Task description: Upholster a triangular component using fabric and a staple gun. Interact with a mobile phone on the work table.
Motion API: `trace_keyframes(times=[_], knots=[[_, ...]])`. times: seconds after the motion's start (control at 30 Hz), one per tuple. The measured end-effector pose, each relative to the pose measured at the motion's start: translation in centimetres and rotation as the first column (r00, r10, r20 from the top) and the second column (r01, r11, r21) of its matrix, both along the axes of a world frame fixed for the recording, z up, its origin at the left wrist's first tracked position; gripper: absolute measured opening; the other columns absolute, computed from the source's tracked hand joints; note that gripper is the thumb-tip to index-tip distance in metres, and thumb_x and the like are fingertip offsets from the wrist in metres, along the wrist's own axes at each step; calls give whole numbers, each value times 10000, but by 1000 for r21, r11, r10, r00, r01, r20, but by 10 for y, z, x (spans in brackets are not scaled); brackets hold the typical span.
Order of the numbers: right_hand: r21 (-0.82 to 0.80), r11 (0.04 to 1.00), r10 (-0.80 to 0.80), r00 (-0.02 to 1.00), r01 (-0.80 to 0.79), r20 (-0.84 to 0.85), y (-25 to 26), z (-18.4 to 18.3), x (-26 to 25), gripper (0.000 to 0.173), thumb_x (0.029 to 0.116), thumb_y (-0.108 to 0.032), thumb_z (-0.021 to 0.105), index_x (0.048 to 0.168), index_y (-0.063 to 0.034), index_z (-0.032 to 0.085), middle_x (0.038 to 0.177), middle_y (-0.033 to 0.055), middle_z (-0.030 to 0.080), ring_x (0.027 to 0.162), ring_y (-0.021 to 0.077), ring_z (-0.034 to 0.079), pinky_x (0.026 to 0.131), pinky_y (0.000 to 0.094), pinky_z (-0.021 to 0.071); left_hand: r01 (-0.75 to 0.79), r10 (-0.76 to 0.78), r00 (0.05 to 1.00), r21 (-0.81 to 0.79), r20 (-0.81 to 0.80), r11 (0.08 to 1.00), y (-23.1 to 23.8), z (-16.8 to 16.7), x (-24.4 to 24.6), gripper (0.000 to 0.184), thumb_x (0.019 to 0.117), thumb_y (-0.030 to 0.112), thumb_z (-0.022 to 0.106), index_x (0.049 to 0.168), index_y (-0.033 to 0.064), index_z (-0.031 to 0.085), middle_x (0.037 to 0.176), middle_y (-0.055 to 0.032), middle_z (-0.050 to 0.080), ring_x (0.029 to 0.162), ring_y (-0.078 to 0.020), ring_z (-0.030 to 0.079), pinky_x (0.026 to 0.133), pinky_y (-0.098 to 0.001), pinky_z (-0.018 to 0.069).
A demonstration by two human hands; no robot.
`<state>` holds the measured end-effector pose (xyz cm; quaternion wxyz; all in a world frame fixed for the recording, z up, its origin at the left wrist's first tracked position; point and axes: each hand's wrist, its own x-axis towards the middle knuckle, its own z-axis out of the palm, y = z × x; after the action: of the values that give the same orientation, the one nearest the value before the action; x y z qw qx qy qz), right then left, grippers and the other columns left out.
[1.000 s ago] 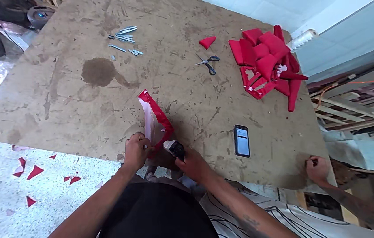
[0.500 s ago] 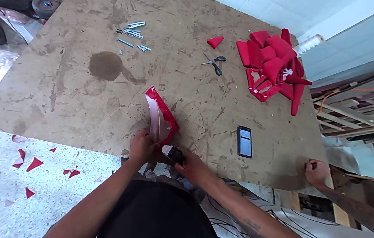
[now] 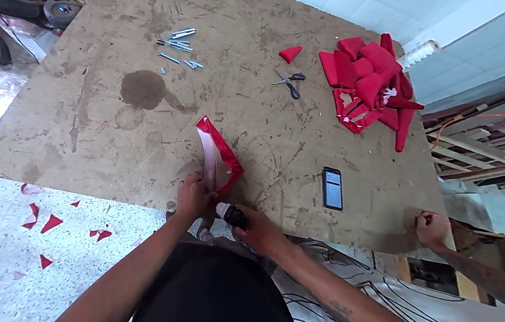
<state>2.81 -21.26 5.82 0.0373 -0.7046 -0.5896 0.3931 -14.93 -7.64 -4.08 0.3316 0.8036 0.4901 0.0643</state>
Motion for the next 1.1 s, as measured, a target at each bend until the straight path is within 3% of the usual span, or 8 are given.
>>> trace_keyframes(times=[0.27, 0.43, 0.63, 0.7, 0.8, 0.97, 1.03, 1.1], knots=[[18, 1000, -21, 999, 20, 44, 2, 1, -2, 451, 922, -297, 611, 1352, -160, 612, 1186, 59, 709, 1073, 207, 694, 921, 462, 568, 13, -12, 1000, 17, -28, 1000, 2, 2, 1, 338, 818, 513, 814, 825, 181, 750, 1106, -2, 641, 1060, -225, 589, 889, -495, 486], [91, 952, -303, 945, 293, 126, -18, 15, 30, 426, 913, -301, 649, 1307, -142, 618, 1089, 65, 718, 972, 210, 710, 855, 485, 592, 48, -50, 998, -68, -27, 997, 7, 11, 3, 352, 824, 529, 799, 917, 190, 776, 1123, -4, 648, 1088, -221, 599, 948, -514, 493], [225, 873, -482, 834, 432, 269, -17, 2, 86, 557, 919, -191, 663, 1450, -78, 537, 1447, 185, 510, 1074, 332, 678, 887, 503, 595, 276, -276, 958, 9, 77, 961, 39, 29, 3, 364, 924, 519, 679, 899, 160, 732, 1088, -47, 686, 1097, -231, 643, 1002, -494, 525], [294, 825, -550, 803, 482, 229, -15, -14, 98, 591, 913, -132, 640, 1487, -77, 505, 1473, 193, 489, 1209, 320, 619, 981, 471, 562, 404, -416, 907, 142, 67, 903, 63, 40, 15, 317, 923, 483, 688, 984, 178, 753, 1179, -48, 689, 1182, -254, 617, 1043, -508, 497], [303, 779, -611, 772, 549, 174, -15, -40, 103, 576, 906, -73, 623, 1474, -104, 534, 1518, 197, 459, 1340, 327, 532, 1077, 462, 504, 687, -708, 704, 292, -42, 665, 97, 55, 41, 273, 912, 378, 710, 1164, 273, 718, 1313, -11, 635, 1272, -255, 563, 1018, -537, 488], [407, 655, -714, 698, 636, 58, -16, -47, 90, 389, 911, -243, 636, 1292, -187, 698, 1452, 75, 561, 1367, 252, 502, 1123, 432, 447, 951, -899, 303, 164, -316, 262, 134, 59, 98, 464, 861, 325, 768, 1313, 322, 664, 1449, -77, 545, 1292, -361, 528, 984, -595, 476], [453, 594, -728, 684, 665, -49, -22, -41, 82, 319, 932, -256, 629, 1227, -190, 728, 1400, 42, 598, 1354, 212, 508, 1124, 413, 444, 963, -903, 268, 123, -336, 240, 141, 52, 115, 539, 826, 360, 803, 1341, 315, 651, 1368, -110, 578, 1242, -372, 551, 970, -587, 490], [455, 550, -727, 670, 701, -153, -29, -39, 77, 280, 950, -248, 627, 1199, -186, 738, 1362, 34, 620, 1325, 180, 531, 1108, 378, 463, 936, -880, 338, 20, -335, 352, 139, 53, 125, 629, 824, 415, 811, 1405, 291, 602, 1374, -151, 562, 1238, -382, 562, 999, -582, 501]])
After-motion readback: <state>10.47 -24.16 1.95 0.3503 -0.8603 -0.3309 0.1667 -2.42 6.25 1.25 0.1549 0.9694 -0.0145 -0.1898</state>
